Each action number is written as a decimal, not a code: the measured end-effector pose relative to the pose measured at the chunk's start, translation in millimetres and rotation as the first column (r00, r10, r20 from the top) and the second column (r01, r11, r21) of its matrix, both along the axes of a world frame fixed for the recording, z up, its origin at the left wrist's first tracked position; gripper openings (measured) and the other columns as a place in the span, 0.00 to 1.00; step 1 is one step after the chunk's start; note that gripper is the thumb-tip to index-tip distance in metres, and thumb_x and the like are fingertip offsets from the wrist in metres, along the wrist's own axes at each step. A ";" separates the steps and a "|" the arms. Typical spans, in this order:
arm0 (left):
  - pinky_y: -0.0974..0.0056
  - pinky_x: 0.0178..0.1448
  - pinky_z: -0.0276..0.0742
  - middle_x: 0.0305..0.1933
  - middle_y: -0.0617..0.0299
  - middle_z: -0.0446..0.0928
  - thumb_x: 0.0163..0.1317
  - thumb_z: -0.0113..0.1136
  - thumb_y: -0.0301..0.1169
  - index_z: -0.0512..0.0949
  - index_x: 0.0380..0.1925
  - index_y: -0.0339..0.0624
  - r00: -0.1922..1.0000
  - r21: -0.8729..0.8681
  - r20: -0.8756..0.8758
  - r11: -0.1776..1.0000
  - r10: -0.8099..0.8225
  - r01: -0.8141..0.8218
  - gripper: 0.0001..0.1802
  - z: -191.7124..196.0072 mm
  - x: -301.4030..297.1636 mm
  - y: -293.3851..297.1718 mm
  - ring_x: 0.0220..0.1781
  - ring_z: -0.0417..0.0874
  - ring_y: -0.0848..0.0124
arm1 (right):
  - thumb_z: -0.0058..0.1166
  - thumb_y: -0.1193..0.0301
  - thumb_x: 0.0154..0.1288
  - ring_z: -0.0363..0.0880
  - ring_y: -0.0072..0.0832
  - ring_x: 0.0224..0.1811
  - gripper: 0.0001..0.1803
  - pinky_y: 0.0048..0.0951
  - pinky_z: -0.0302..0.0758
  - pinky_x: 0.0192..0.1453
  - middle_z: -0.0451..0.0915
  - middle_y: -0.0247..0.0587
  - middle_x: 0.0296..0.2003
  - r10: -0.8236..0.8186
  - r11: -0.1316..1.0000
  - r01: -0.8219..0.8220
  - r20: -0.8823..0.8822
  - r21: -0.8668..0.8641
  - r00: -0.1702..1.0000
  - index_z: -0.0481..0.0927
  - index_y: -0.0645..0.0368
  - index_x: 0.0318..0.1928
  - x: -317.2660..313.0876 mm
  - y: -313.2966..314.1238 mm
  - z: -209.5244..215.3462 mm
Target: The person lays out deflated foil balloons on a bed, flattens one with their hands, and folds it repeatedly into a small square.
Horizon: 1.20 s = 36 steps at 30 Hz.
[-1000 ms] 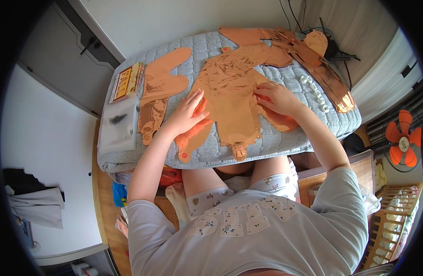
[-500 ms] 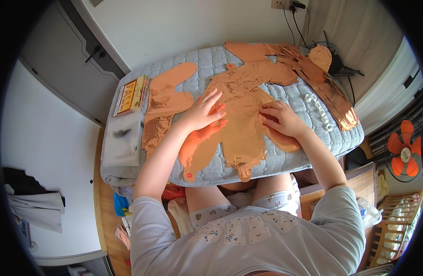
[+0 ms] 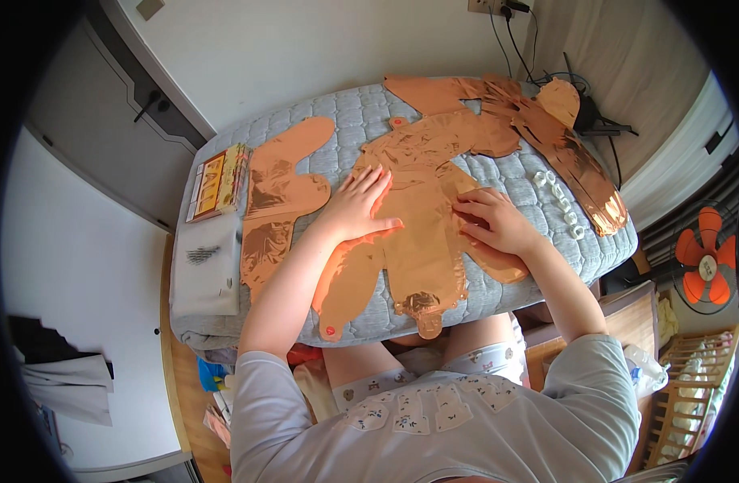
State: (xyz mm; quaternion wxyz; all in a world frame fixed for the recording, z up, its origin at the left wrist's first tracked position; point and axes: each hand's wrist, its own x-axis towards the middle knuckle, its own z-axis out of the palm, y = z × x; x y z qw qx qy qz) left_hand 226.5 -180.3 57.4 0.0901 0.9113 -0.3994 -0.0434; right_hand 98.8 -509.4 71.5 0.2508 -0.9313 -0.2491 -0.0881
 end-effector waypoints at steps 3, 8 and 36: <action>0.47 0.87 0.41 0.87 0.51 0.47 0.57 0.51 0.80 0.51 0.82 0.46 0.999 -0.037 0.037 0.999 0.000 0.001 0.65 -4.6 1.1 3.2 0.88 0.46 0.56 | 0.63 0.63 0.67 0.72 0.46 0.67 0.24 0.45 0.65 0.74 0.78 0.47 0.62 0.004 1.000 -0.004 -0.008 -0.008 1.000 0.83 0.58 0.61 0.6 0.8 1.6; 0.48 0.87 0.41 0.87 0.51 0.47 0.58 0.56 0.75 0.51 0.82 0.48 0.999 -0.026 0.036 1.000 0.011 -0.010 0.62 -6.0 0.0 3.4 0.88 0.46 0.57 | 0.63 0.63 0.68 0.72 0.47 0.67 0.24 0.45 0.65 0.74 0.78 0.48 0.63 0.026 1.000 -0.026 -0.053 -0.005 0.998 0.83 0.59 0.61 3.7 -1.7 7.7; 0.48 0.87 0.44 0.86 0.52 0.49 0.56 0.59 0.74 0.56 0.81 0.46 0.994 -0.011 0.104 1.000 0.022 -0.021 0.62 -7.1 -0.8 -2.3 0.87 0.49 0.57 | 0.62 0.67 0.65 0.80 0.44 0.53 0.10 0.42 0.77 0.58 0.81 0.41 0.46 0.205 0.977 -0.207 -0.049 -0.047 0.978 0.85 0.54 0.44 36.0 61.1 25.0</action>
